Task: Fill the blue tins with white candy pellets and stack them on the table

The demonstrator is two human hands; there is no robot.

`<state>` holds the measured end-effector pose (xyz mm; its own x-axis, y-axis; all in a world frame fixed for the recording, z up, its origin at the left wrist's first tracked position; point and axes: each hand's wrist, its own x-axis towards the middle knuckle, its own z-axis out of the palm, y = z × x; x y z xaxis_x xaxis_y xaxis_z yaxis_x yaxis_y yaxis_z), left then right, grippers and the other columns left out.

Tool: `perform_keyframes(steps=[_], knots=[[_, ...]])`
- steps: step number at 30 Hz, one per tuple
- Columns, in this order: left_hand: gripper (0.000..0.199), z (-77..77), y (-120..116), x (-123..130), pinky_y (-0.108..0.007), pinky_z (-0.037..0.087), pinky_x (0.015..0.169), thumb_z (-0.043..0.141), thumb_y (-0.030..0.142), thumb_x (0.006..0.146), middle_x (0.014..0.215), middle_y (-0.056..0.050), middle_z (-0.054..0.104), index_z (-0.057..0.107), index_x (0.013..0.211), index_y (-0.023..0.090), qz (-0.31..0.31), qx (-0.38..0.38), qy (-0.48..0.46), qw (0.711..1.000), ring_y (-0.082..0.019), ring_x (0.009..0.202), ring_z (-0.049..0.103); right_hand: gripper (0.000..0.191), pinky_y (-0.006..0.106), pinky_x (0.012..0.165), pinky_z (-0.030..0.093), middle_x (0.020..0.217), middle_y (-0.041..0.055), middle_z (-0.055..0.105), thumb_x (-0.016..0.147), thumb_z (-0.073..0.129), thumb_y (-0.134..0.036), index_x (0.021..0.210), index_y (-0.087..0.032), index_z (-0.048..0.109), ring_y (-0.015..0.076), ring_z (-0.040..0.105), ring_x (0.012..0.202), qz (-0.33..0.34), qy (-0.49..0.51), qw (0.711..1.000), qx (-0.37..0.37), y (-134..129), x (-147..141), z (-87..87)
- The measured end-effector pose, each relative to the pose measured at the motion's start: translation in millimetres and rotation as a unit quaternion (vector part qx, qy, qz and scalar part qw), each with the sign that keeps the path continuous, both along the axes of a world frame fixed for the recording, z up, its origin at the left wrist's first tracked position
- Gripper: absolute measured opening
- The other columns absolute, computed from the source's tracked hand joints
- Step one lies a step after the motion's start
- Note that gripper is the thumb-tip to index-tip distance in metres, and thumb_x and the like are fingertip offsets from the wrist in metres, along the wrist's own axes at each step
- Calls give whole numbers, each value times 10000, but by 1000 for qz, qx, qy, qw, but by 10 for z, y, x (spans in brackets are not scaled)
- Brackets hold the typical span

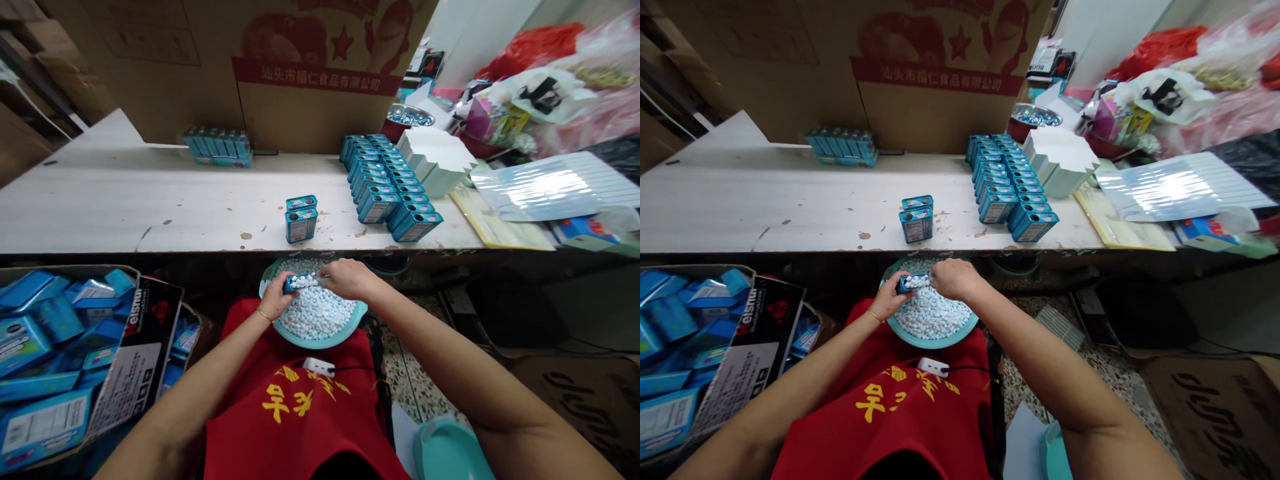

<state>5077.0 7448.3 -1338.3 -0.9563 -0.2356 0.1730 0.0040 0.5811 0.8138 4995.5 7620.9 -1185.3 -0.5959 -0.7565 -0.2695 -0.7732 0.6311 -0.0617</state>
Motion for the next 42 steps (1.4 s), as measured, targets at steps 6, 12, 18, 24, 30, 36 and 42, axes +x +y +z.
perform_keyframes(steps=[6,12,18,24,30,36,42], knots=[[422,-24,-15,26,-268,379,796,616,226,643,958,-23,541,477,1038,170,-4,41,25,999,-155,864,501,266,391,680,457,892,86,629,772,434,-333,946,-233,609,284,584,858,15,26,1000,-8,73,72,52],[412,0,-69,72,-238,389,756,656,272,648,898,-8,532,481,1009,175,-6,97,49,994,-129,813,498,274,317,724,432,998,-1,616,811,407,-354,1035,-316,560,222,567,932,-45,-11,995,-84,703,-67,-288],[506,-131,-165,169,-282,432,775,682,318,635,897,-22,528,425,1047,177,28,271,-9,962,-135,806,518,254,338,680,428,944,34,623,808,416,-319,1005,-284,571,245,579,883,-119,-15,992,-29,962,-157,-1171],[516,-332,71,53,-323,470,762,683,314,628,938,-24,526,400,1047,212,36,409,-37,911,-151,825,546,320,333,811,413,1093,19,577,821,427,-325,1126,-281,517,216,532,1000,-187,-107,965,-148,297,10,-1894],[503,-92,-84,176,-305,451,774,665,330,653,943,-36,529,425,1073,192,28,286,-18,958,-153,837,526,338,289,843,404,1010,24,607,754,535,-276,1086,-221,565,183,540,950,-191,-215,918,-274,390,-97,-1930],[487,13,-262,256,-252,418,756,679,321,631,871,-11,506,451,1031,163,25,199,10,980,-128,796,491,348,302,846,405,983,57,609,738,545,-282,1059,-149,575,184,542,911,-128,-244,901,-335,681,-230,-1387],[426,-20,-49,69,-267,384,785,637,287,650,906,-14,535,482,1031,176,19,76,15,997,-148,829,496,305,276,809,415,989,31,622,755,518,-297,1027,-192,608,186,552,925,-51,-216,941,-257,558,-185,-659]])
